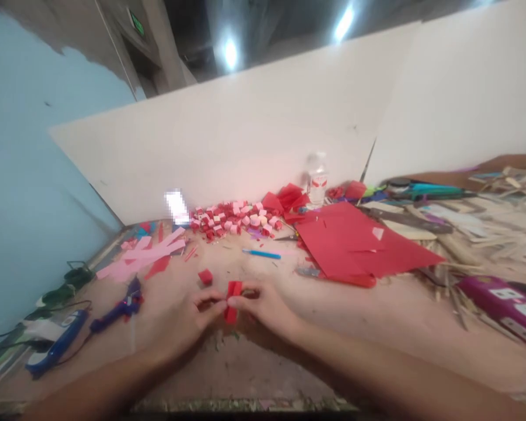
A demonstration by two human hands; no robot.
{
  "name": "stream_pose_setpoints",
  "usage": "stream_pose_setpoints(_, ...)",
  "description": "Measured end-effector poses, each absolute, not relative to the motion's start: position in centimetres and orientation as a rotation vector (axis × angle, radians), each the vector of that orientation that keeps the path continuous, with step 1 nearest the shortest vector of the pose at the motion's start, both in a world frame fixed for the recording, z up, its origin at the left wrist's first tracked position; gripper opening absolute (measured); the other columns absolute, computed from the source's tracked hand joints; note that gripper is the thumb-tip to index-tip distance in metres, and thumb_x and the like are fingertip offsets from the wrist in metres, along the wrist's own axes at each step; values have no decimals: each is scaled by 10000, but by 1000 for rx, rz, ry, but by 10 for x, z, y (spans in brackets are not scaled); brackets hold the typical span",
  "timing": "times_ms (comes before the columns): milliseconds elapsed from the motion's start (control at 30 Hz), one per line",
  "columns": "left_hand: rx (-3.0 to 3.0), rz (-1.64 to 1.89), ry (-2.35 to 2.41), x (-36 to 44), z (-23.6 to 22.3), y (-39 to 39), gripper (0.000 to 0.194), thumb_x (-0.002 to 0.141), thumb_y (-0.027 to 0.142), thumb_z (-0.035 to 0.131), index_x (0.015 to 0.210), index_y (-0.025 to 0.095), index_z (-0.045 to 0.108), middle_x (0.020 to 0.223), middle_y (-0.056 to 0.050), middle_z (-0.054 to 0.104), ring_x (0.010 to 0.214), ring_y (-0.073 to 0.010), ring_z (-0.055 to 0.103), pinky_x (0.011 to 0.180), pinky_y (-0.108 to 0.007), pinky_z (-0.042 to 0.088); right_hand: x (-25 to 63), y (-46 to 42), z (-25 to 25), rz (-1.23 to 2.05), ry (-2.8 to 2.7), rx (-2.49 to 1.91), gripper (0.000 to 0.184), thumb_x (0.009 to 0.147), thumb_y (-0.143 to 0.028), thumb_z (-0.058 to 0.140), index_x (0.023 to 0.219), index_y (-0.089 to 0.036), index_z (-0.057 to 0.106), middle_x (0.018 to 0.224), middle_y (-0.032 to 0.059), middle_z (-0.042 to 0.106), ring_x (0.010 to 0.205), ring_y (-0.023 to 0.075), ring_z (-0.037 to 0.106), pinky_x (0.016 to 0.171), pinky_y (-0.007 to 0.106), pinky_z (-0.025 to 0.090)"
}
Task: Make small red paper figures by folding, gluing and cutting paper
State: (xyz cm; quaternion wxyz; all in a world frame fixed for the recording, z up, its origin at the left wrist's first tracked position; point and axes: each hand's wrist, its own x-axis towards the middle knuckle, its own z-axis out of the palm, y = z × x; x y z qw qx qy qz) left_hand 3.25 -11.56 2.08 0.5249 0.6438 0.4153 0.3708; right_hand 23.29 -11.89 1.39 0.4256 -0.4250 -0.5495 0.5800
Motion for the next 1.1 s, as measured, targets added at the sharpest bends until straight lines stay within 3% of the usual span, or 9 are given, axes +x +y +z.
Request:
stream_pose_setpoints(167,1523,847,983,34,22,-118,451,922,603,656,794,185,769,762,-59,740,716,-216,660,685,-324,485,229,-120,17,1465,-1452,-1075,537,727,-678,853,730,-170,680,588,-4,588,516,126,444,501,272,348)
stream_pose_setpoints(367,1388,814,1015,27,18,-113,316,770,492,857,885,203,796,884,-50,783,824,-221,696,779,-313,514,229,-117,8,1579,-1488,-1162,424,670,-510,957,683,-155,725,583,-21,592,560,120,470,544,257,347)
stream_pose_setpoints(467,1458,764,1016,24,16,-112,229,814,441,827,858,216,810,828,-43,791,760,-207,693,734,-308,519,229,-120,4,1615,-1471,-1186,369,641,-439,990,698,-160,755,659,-6,677,628,131,537,616,262,399)
stream_pose_setpoints(533,1506,772,1023,22,15,-112,173,843,398,805,859,226,817,850,-39,806,768,-198,711,751,-305,539,228,-122,5,1641,-1468,-1163,347,670,-437,976,710,-169,761,702,1,714,666,143,582,659,269,434)
stream_pose_setpoints(767,1424,836,988,20,15,-110,102,837,322,828,885,233,835,866,-28,817,781,-171,743,736,-263,585,233,-124,15,1554,-1558,-1107,306,931,-449,749,831,-162,781,677,-16,620,613,119,497,585,260,376)
stream_pose_setpoints(1100,1309,791,1044,20,19,-106,137,817,320,847,886,201,838,827,-45,806,722,-162,741,675,-252,611,232,-124,16,1537,-1516,-1179,291,919,-463,751,823,-191,789,680,-2,637,602,138,502,571,277,403)
